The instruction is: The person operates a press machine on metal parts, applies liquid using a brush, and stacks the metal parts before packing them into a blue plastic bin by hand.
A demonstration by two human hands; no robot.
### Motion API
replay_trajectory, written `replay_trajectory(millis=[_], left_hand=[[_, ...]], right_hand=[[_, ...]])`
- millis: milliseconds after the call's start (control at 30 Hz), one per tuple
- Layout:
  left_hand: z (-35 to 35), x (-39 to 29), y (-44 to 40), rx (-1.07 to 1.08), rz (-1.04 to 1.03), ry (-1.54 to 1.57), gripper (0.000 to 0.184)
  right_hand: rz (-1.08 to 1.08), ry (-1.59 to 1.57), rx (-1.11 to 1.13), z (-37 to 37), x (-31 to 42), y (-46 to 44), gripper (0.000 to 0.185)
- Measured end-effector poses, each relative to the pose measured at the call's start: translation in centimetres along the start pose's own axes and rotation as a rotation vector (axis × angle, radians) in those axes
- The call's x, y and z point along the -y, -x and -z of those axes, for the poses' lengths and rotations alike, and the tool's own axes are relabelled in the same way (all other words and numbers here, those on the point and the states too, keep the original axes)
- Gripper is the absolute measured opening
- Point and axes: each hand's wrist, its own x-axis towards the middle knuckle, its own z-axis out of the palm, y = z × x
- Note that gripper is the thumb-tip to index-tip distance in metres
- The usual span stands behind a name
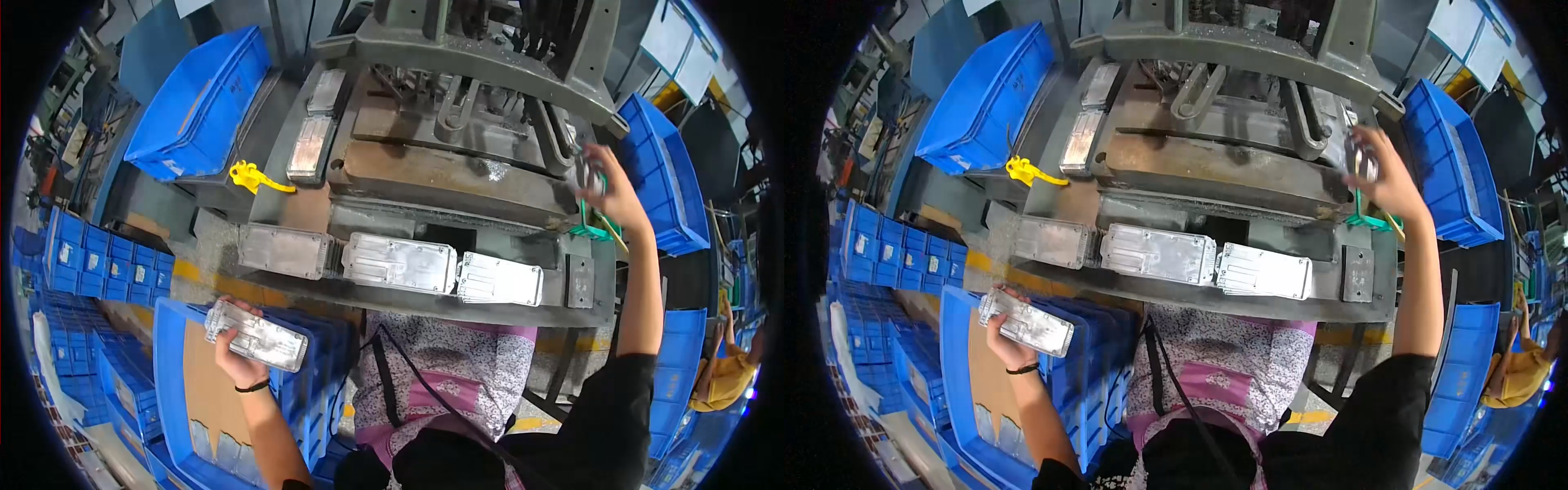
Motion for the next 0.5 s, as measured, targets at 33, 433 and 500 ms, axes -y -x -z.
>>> replay_trajectory(millis=[33, 433, 500], left_hand=[[-0.3, 0.0, 0.1, -0.027, 0.003, 0.012, 0.057], [-1.8, 0.1, 2.6, 0.069, -0.047, 0.06, 0.058], [-3.1, 0.4, 3.5, 0.065, -0.02, 0.094, 0.058]], right_hand=[[0.047, -0.01, 0.037, -0.4, 1.4, 2.0, 0.072], [0.188, 0.09, 0.352, -9.2, 10.5, 9.1, 0.065], [0.239, 0.138, 0.354, -9.5, 10.2, 9.3, 0.068]])
